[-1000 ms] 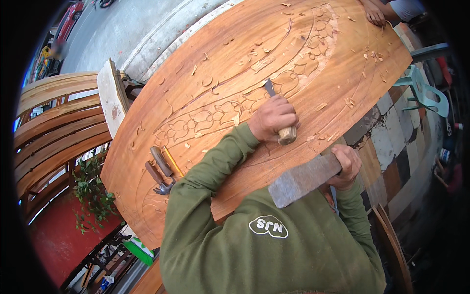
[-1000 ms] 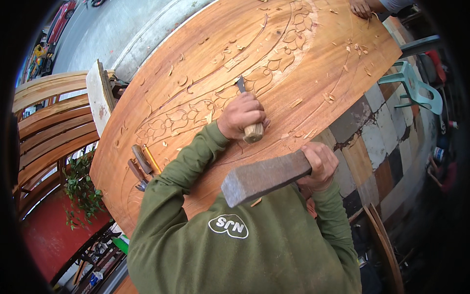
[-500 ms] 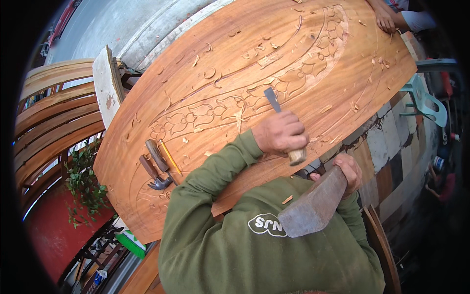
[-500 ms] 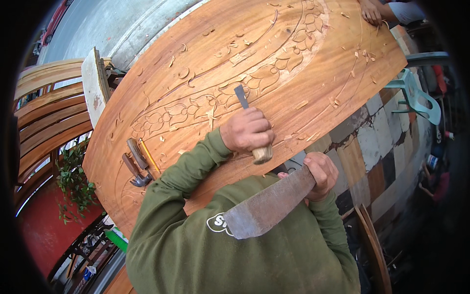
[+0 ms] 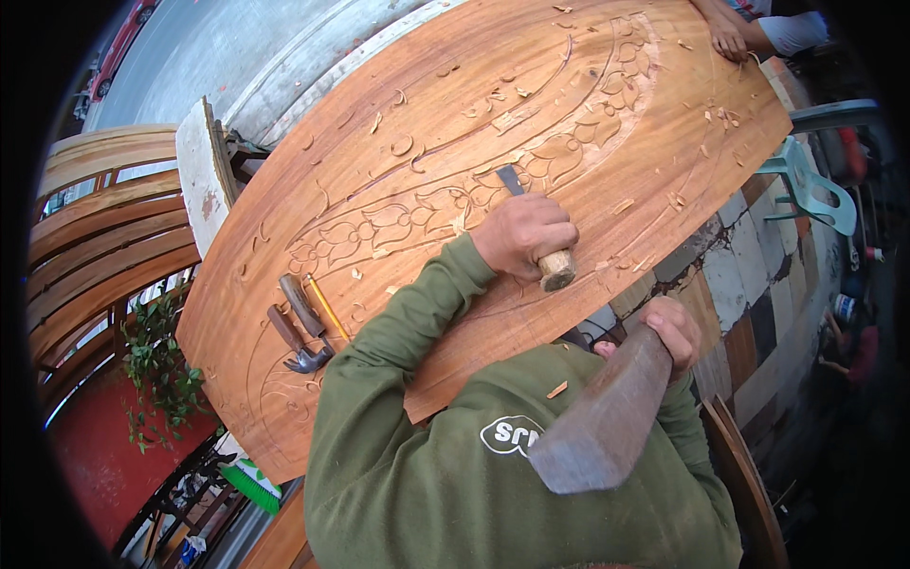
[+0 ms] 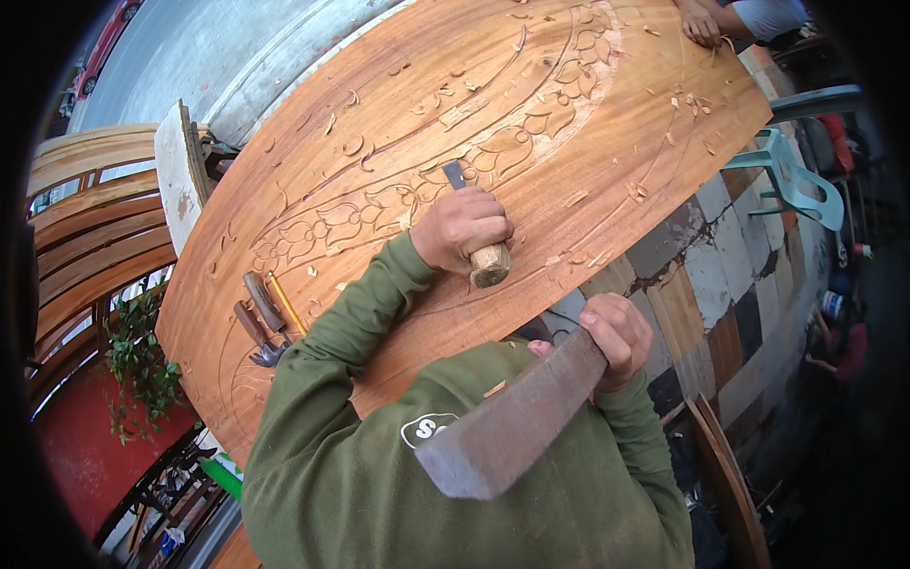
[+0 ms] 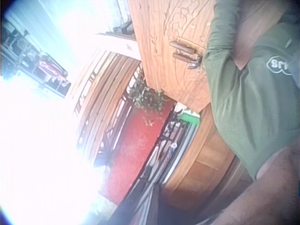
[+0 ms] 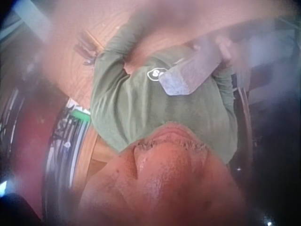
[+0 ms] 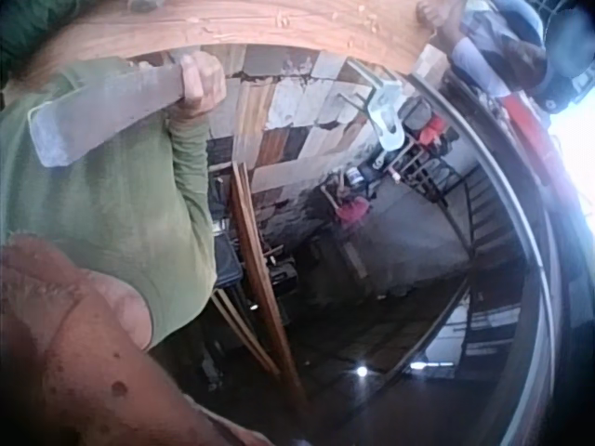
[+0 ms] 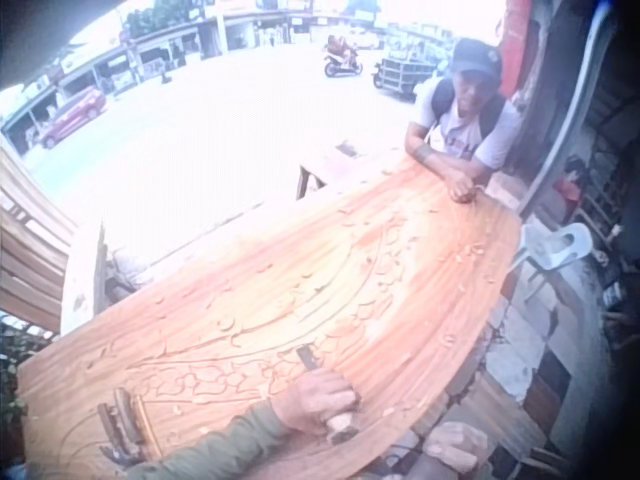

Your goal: The person carves decorative floral patterns into a large wooden board using a chisel and a heavy wooden mallet.

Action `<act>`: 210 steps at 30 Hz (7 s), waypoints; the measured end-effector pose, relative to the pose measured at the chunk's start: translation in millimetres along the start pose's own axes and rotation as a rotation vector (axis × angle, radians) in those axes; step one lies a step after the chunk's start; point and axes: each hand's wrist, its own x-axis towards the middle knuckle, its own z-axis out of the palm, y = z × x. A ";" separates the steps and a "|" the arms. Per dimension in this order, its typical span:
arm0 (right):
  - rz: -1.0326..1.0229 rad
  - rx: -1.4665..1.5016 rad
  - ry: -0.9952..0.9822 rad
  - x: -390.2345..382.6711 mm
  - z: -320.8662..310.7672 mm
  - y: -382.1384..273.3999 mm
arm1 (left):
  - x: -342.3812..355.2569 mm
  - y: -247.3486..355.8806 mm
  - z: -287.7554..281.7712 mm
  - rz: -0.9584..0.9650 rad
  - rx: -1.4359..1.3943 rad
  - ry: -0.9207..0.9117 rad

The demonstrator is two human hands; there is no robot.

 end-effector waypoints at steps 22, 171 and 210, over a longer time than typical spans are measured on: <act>-0.157 -0.245 -0.228 3.6 33.3 37.2 | -13.9 1.4 -4.3 -0.018 0.045 -0.139; 0.010 -0.138 -0.114 -9.4 28.0 1.8 | -20.4 14.1 -20.6 -0.080 0.025 -0.080; 0.039 -0.297 -0.048 -25.6 45.5 15.7 | -52.1 23.6 -55.7 -0.131 0.330 0.469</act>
